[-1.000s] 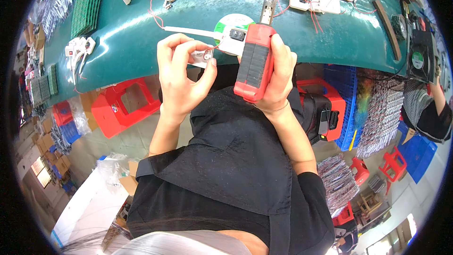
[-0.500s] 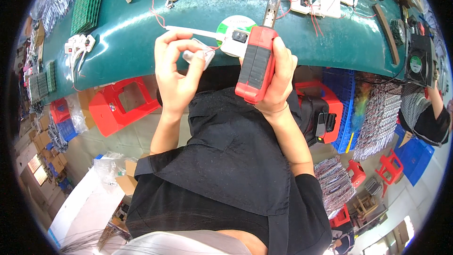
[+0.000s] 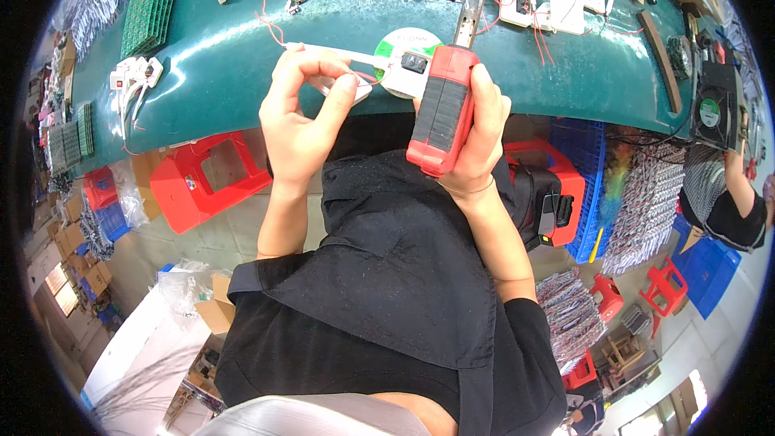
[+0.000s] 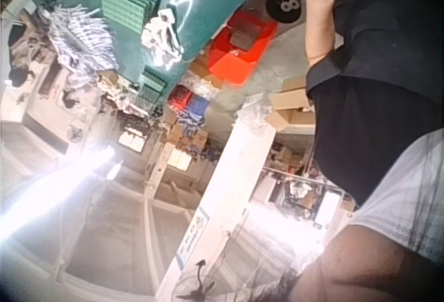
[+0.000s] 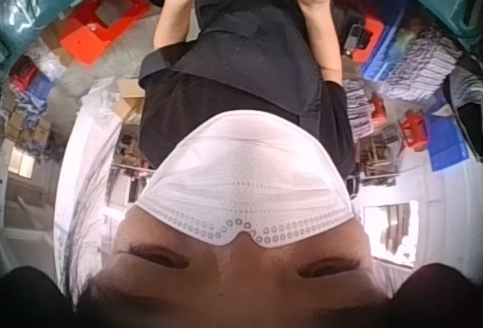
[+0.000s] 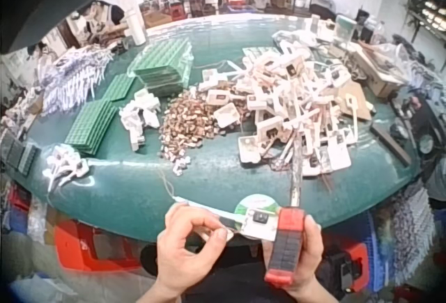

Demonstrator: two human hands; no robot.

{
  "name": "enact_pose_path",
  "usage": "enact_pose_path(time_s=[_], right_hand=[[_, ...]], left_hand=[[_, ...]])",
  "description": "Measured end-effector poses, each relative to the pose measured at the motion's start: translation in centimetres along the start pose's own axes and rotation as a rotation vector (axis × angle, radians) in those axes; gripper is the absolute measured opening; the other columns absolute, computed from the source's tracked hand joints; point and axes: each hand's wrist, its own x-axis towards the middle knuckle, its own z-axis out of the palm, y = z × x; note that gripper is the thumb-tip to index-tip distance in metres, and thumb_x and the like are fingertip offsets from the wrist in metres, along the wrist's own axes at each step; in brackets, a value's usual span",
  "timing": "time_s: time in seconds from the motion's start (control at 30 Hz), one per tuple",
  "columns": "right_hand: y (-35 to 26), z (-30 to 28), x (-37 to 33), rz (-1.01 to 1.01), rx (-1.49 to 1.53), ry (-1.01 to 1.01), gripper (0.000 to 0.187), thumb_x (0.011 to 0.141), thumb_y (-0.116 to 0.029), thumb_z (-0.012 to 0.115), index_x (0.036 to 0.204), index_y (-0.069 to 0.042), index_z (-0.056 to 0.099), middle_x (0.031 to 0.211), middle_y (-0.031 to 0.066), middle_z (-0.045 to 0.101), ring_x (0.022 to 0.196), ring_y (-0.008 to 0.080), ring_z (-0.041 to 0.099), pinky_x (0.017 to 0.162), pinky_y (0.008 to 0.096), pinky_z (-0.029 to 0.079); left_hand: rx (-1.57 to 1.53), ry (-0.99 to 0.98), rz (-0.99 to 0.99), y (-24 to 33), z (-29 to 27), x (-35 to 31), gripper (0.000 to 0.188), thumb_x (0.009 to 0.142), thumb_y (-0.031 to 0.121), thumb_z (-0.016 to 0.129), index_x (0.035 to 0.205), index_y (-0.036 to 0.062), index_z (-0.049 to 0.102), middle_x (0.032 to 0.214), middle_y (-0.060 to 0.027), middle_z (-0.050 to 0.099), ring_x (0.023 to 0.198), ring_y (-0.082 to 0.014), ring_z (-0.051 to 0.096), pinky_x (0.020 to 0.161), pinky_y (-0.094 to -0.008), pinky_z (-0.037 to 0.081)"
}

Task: Soldering wires and electronic components to LED driver boards and assembly housings.

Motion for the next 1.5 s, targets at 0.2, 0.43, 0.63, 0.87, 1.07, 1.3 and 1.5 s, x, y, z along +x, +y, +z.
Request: enact_pose_path(time_s=[0.2, 0.43, 0.63, 0.87, 1.07, 1.3, 1.5], right_hand=[[0.0, -0.1, 0.2, -0.018, -0.004, 0.003, 0.074, 0.086, 0.0, 0.065, 0.142, 0.002, 0.017, 0.123, 0.0295, 0.053, 0.111, 0.033, 0.058, 0.095, 0.0413, 0.046], [-0.1, 0.0, 0.3, -0.021, 0.004, 0.003, 0.075, 0.086, -0.002, 0.066, 0.142, 0.002, 0.017, 0.122, 0.0294, 0.053, 0.111, 0.0328, 0.058, 0.095, 0.0414, 0.047], [-0.3, -0.1, 0.4, -0.026, -0.009, 0.012, 0.075, 0.085, -0.002, 0.067, 0.141, 0.003, 0.018, 0.122, 0.0292, 0.053, 0.111, 0.0329, 0.059, 0.094, 0.0412, 0.048], [-0.2, 0.0, 0.6, -0.068, -0.012, 0.004, 0.074, 0.085, -0.002, 0.067, 0.141, 0.004, 0.018, 0.122, 0.0295, 0.053, 0.11, 0.033, 0.059, 0.093, 0.0405, 0.049], [0.0, -0.2, 0.2, -0.018, 0.029, 0.006, 0.073, 0.086, -0.001, 0.066, 0.141, 0.003, 0.019, 0.121, 0.0289, 0.054, 0.111, 0.0327, 0.058, 0.095, 0.0408, 0.047], [0.0, -0.2, 0.2, -0.001, 0.018, 0.015, 0.07, 0.087, -0.002, 0.064, 0.141, 0.003, 0.021, 0.122, 0.0279, 0.055, 0.11, 0.0322, 0.059, 0.094, 0.0406, 0.047], [0.0, -0.2, 0.1, 0.0, 0.0, 0.015, 0.069, 0.087, -0.003, 0.064, 0.141, 0.002, 0.021, 0.121, 0.0278, 0.055, 0.11, 0.0323, 0.059, 0.094, 0.0407, 0.048]], left_hand=[[-0.265, -0.119, -0.255, -0.6, -2.0, -0.1, 0.013, 0.092, 0.01, 0.06, 0.087, -0.001, 0.063, 0.088, -0.0059, 0.067, 0.09, -0.0191, 0.062, 0.093, -0.0362, 0.043], [0.1, -0.172, 0.273, -0.5, -1.5, 3.2, 0.017, 0.074, 0.005, 0.072, 0.09, 0.0067, 0.068, 0.093, -0.0058, 0.066, 0.087, -0.0229, 0.061, 0.08, -0.0325, 0.046], [0.21, -0.391, 0.352, 0.0, -0.8, 4.2, 0.024, 0.073, 0.009, 0.072, 0.097, 0.0067, 0.066, 0.096, -0.0073, 0.064, 0.09, -0.0241, 0.061, 0.083, -0.0332, 0.046], [0.155, -0.497, 0.139, -1.0, -2.0, 4.3, 0.025, 0.076, 0.007, 0.068, 0.101, 0.0046, 0.064, 0.098, -0.0096, 0.064, 0.096, -0.0264, 0.061, 0.089, -0.0368, 0.045], [0.235, -0.155, 0.238, -4.2, -5.7, 4.4, 0.029, 0.08, -0.008, 0.054, 0.103, 0.0041, 0.066, 0.11, -0.0093, 0.065, 0.105, -0.0281, 0.06, 0.099, -0.0388, 0.04], [0.547, -0.227, 0.334, -7.5, -7.7, 4.5, 0.038, 0.079, -0.004, 0.059, 0.11, 0.0154, 0.066, 0.112, -0.0007, 0.065, 0.118, -0.0204, 0.055, 0.11, -0.0418, 0.025], [0.507, 0.092, 0.261, -8.7, -8.7, 4.4, 0.031, 0.077, -0.001, 0.063, 0.106, 0.0093, 0.065, 0.101, -0.0054, 0.063, 0.095, -0.0194, 0.06, 0.1, -0.0405, 0.038]])
